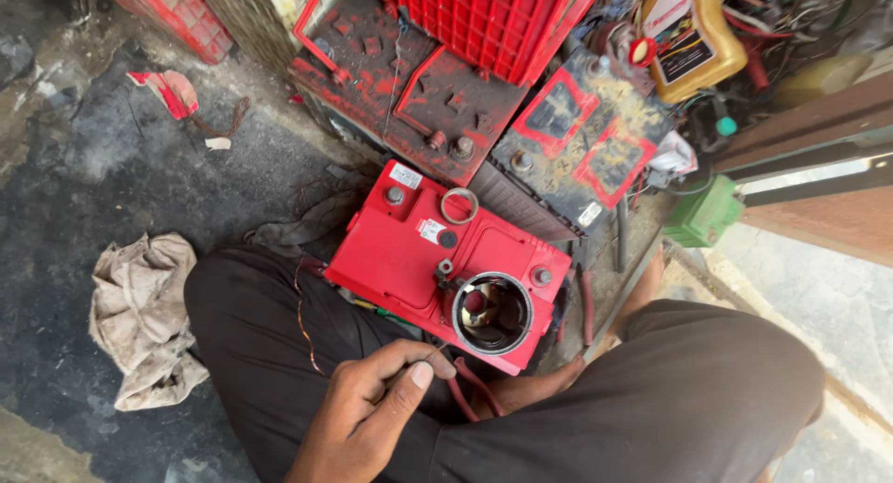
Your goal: The person sits on the workshop floor repairing a black cylindrical motor component. They use pliers to grip and pull copper wire from the component, cut the wire, hold and position a small part, and use a file to file the component's edge, working on the part resting on a red battery casing.
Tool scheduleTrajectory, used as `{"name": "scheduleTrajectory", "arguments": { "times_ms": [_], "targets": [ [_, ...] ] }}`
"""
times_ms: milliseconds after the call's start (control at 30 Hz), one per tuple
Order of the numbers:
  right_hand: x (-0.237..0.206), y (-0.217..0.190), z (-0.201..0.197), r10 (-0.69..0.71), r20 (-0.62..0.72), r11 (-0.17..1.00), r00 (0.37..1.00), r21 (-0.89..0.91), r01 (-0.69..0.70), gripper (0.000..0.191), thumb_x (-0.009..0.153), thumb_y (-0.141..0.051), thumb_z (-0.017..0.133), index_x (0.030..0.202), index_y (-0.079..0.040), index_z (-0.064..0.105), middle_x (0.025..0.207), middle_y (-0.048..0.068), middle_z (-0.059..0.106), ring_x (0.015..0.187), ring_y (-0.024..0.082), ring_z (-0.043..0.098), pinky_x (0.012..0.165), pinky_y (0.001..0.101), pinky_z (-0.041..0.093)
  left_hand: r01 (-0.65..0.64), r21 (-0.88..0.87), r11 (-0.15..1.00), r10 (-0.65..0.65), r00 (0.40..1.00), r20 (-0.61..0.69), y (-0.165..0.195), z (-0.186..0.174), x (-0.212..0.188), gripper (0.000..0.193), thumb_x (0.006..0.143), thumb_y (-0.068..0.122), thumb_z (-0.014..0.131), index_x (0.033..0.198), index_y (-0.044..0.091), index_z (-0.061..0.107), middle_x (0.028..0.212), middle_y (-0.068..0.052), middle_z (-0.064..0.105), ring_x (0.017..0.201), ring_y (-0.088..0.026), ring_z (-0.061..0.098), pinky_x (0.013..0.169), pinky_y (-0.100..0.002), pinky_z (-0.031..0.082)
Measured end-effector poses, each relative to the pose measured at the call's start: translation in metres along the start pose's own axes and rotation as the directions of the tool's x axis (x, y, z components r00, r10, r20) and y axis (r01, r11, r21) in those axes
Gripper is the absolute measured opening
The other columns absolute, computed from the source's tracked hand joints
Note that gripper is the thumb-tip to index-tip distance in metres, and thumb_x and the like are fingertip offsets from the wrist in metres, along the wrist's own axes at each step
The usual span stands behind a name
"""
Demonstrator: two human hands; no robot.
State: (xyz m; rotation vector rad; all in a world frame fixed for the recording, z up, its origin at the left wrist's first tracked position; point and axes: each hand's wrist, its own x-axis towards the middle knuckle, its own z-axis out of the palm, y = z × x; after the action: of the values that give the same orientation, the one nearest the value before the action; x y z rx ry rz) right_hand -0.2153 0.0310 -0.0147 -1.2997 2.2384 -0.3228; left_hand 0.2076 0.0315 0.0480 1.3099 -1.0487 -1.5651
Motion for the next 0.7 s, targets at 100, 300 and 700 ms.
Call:
{"name": "scheduleTrajectory", "arguments": {
  "times_ms": [100,300,700],
  "targets": [
    [-0.001,0.005,0.002,0.012,-0.01,1.0,1.0,0.01,-0.012,0.048,0.099,-0.01,0.064,0.144,0.006,0.059,0.084,0.01,0.072,0.07,0.013,0.064,0.063,0.0297,0.053,0.049,-0.007,0.999,-0.049,0.999,0.014,-0.001,-0.001,0.0,0.026,0.099,0.021,0.059,0.103,0.001,0.076,0.058,0.008,0.045,0.056,-0.002,0.038,0.05,-0.026,0.03],
    [0.002,0.009,-0.003,0.029,-0.023,0.999,0.999,0.039,-0.028,0.047,0.1,-0.01,0.063,0.144,0.006,0.059,0.084,0.01,0.073,0.069,0.013,0.065,0.063,0.0303,0.054,0.099,0.08,0.992,-0.097,0.995,-0.027,0.007,0.002,-0.002,0.027,0.097,0.022,0.059,0.117,0.005,0.064,0.049,0.005,0.046,0.049,-0.003,0.036,0.047,-0.025,0.03],
    [-0.086,-0.116,-0.052,-0.505,0.024,0.562,0.863,0.768,0.307,0.046,0.1,-0.009,0.062,0.144,0.005,0.06,0.084,0.012,0.075,0.068,0.014,0.067,0.061,0.0314,0.056,-0.492,0.109,0.864,0.469,0.864,0.182,0.004,0.002,-0.031,0.018,0.1,0.019,0.075,0.105,0.003,0.068,0.061,0.003,0.057,0.057,-0.003,0.054,0.059,-0.023,0.045]
  ]
}}
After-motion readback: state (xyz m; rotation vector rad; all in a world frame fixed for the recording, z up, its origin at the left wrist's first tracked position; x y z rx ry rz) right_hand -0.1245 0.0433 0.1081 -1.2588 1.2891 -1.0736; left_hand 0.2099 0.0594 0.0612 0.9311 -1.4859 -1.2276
